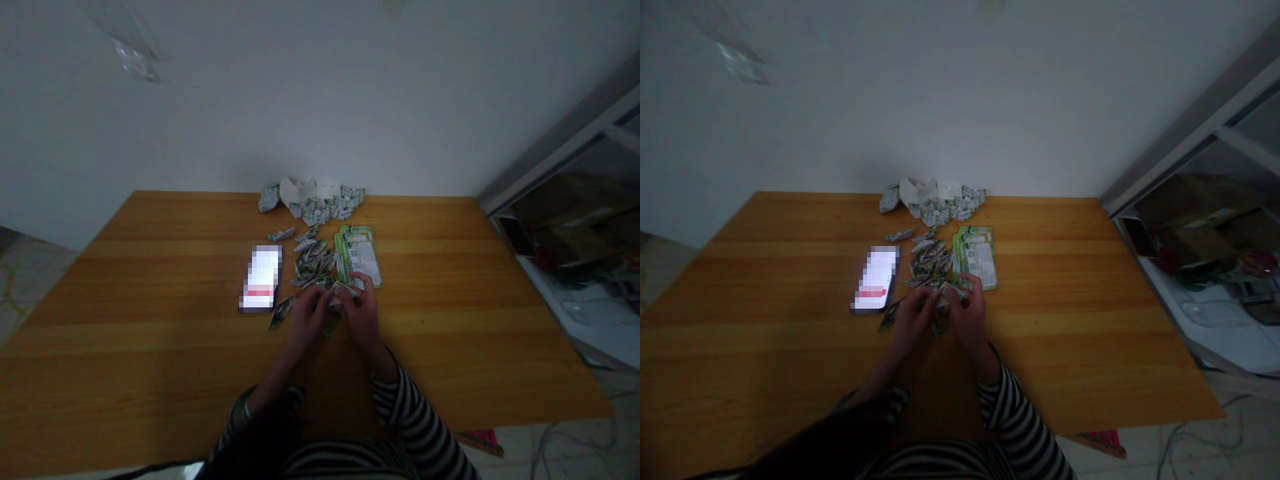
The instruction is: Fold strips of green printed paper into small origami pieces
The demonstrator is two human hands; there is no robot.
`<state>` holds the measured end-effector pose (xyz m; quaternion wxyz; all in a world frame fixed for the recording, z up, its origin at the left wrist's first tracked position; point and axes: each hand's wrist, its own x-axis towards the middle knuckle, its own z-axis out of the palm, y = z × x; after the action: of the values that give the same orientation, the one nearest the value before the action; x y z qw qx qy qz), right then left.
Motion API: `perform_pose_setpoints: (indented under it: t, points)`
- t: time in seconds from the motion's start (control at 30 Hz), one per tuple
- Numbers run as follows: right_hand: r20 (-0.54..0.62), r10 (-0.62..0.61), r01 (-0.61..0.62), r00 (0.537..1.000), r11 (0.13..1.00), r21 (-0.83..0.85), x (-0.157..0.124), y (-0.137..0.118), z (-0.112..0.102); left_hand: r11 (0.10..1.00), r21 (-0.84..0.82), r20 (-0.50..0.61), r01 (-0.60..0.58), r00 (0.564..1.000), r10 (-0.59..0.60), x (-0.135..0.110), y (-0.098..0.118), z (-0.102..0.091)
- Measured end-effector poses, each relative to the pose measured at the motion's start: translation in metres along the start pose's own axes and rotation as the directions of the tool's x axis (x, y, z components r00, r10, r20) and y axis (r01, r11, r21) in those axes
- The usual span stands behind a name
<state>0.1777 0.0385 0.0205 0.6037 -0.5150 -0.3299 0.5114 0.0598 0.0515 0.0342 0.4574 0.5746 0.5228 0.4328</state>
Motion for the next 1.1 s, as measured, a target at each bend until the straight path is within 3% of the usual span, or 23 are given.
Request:
perform_pose_setpoints:
  t: [0.17, 0.3, 0.47, 0.63, 0.73, 0.9, 1.1]
  points:
    - [0.097, -0.008, 0.009, 0.995, 1.000, -0.005, 0.001, -0.008, -0.006, 0.977, -0.183, 0.022, 0.108, 0.994, -0.106, 0.002, -0.001, 0.000]
    - [0.188, 0.029, -0.024, 0.982, 0.999, -0.029, 0.004, -0.010, -0.008, 0.970, -0.217, 0.008, 0.109, 0.994, -0.110, 0.004, -0.006, -0.001]
    - [0.188, 0.119, -0.115, 0.975, 0.993, -0.031, 0.010, -0.005, -0.014, 0.954, -0.257, 0.170, 0.154, 0.979, -0.113, 0.004, -0.007, -0.002]
    - [0.351, 0.229, -0.218, 0.908, 0.973, -0.071, 0.016, -0.008, -0.031, 0.968, -0.192, 0.268, 0.161, 0.958, -0.106, 0.010, -0.007, -0.014]
    - [0.333, 0.216, -0.211, 0.918, 0.976, -0.052, 0.017, -0.012, -0.032, 0.916, -0.296, 0.358, 0.271, 0.921, -0.157, 0.010, -0.006, -0.018]
    - [0.276, 0.147, -0.152, 0.950, 0.988, -0.002, 0.014, -0.011, -0.023, 0.820, -0.428, 0.395, 0.381, 0.895, -0.209, 0.008, -0.007, -0.017]
    - [0.286, 0.107, -0.096, 0.952, 0.994, -0.053, 0.011, -0.012, -0.024, 0.794, -0.448, 0.439, 0.411, 0.875, -0.205, 0.010, -0.008, -0.017]
